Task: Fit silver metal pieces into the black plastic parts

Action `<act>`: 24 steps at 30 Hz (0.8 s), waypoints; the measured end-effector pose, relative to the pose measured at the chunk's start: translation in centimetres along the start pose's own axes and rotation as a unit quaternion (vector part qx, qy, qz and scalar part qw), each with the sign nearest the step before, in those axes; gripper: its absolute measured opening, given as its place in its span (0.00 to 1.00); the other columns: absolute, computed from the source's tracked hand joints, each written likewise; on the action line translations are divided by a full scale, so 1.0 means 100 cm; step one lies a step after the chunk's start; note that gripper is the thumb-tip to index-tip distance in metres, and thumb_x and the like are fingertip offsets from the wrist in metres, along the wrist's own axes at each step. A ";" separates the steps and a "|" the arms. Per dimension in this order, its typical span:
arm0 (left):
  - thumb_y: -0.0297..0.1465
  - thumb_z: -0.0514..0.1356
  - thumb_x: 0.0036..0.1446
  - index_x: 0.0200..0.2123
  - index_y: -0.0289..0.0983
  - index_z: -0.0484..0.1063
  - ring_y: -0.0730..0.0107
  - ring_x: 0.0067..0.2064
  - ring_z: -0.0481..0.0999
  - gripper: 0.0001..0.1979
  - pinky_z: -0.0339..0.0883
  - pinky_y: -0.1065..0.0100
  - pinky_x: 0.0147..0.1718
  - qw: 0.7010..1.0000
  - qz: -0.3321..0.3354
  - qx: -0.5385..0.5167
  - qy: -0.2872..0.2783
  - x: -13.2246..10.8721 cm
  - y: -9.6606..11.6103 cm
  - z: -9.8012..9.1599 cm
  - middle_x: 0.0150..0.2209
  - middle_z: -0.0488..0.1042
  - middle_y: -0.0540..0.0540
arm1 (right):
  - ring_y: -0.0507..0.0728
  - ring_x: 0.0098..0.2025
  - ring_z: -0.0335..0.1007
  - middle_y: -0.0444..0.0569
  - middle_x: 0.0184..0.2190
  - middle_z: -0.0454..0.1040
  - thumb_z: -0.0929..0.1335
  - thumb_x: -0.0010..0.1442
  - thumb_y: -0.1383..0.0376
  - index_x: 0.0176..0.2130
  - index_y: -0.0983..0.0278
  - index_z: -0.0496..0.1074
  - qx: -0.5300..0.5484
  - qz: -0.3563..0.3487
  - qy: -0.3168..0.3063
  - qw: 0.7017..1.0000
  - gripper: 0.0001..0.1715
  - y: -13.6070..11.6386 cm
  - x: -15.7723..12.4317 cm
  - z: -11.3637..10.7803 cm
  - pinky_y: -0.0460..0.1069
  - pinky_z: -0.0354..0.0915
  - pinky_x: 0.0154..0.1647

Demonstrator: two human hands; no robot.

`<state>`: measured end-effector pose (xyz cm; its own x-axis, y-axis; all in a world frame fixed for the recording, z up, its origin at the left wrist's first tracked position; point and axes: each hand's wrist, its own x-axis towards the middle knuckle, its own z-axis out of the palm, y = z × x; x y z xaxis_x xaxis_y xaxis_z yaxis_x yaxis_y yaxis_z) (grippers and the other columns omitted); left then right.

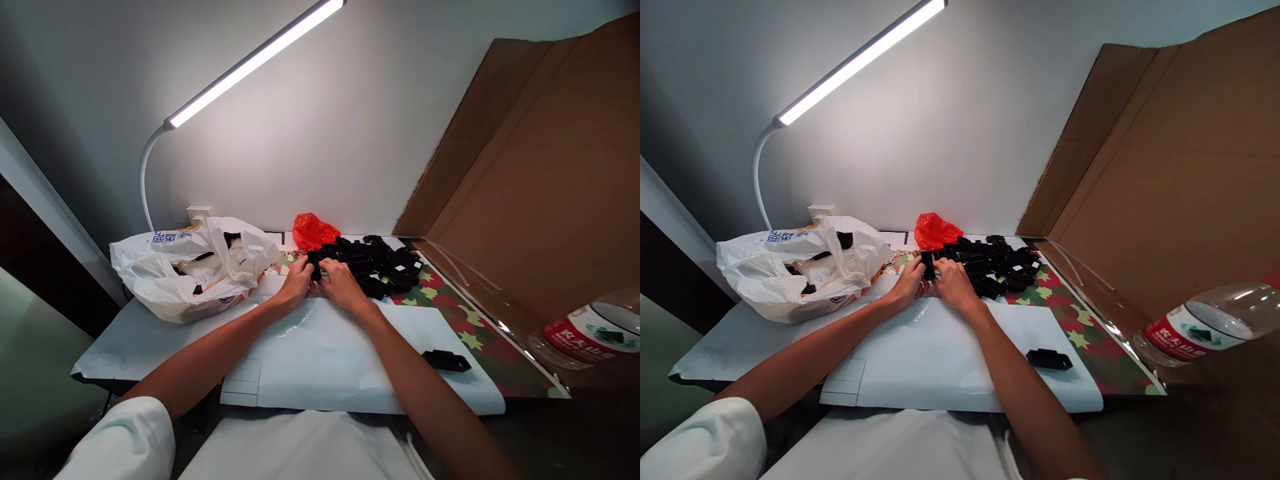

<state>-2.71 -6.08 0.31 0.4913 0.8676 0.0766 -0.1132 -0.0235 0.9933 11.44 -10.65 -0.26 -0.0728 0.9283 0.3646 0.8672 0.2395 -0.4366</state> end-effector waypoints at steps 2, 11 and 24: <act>0.31 0.57 0.59 0.33 0.40 0.63 0.75 0.12 0.61 0.04 0.49 0.73 0.13 1.000 -0.001 0.000 -0.003 0.000 0.000 0.000 0.17 0.61 0.59 | 0.60 0.47 0.70 0.51 0.42 0.76 0.65 0.61 0.76 0.38 0.62 0.72 -0.003 0.001 -0.004 1.000 0.11 -0.001 0.000 0.000 0.53 0.59 0.52; 0.30 0.59 0.56 0.29 0.40 0.62 0.75 0.12 0.60 0.06 0.50 0.73 0.14 1.000 0.011 -0.002 -0.012 0.000 0.000 0.001 0.16 0.61 0.58 | 0.59 0.40 0.69 0.49 0.34 0.74 0.67 0.58 0.74 0.32 0.60 0.64 -0.016 0.011 -0.014 1.000 0.09 0.002 0.001 0.002 0.52 0.59 0.47; 0.27 0.56 0.55 0.27 0.40 0.61 0.75 0.13 0.60 0.07 0.51 0.72 0.13 0.999 0.029 0.010 -0.010 0.000 -0.001 0.002 0.16 0.58 0.58 | 0.59 0.37 0.67 0.47 0.32 0.72 0.67 0.56 0.74 0.31 0.59 0.60 -0.012 0.014 -0.024 1.000 0.12 0.001 -0.002 0.001 0.51 0.59 0.45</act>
<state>-2.53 -6.22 0.23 0.5014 0.8545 0.1358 -0.1242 -0.0842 0.9887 11.49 -10.72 -0.46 -0.0711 0.9475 0.3116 0.8803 0.2065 -0.4270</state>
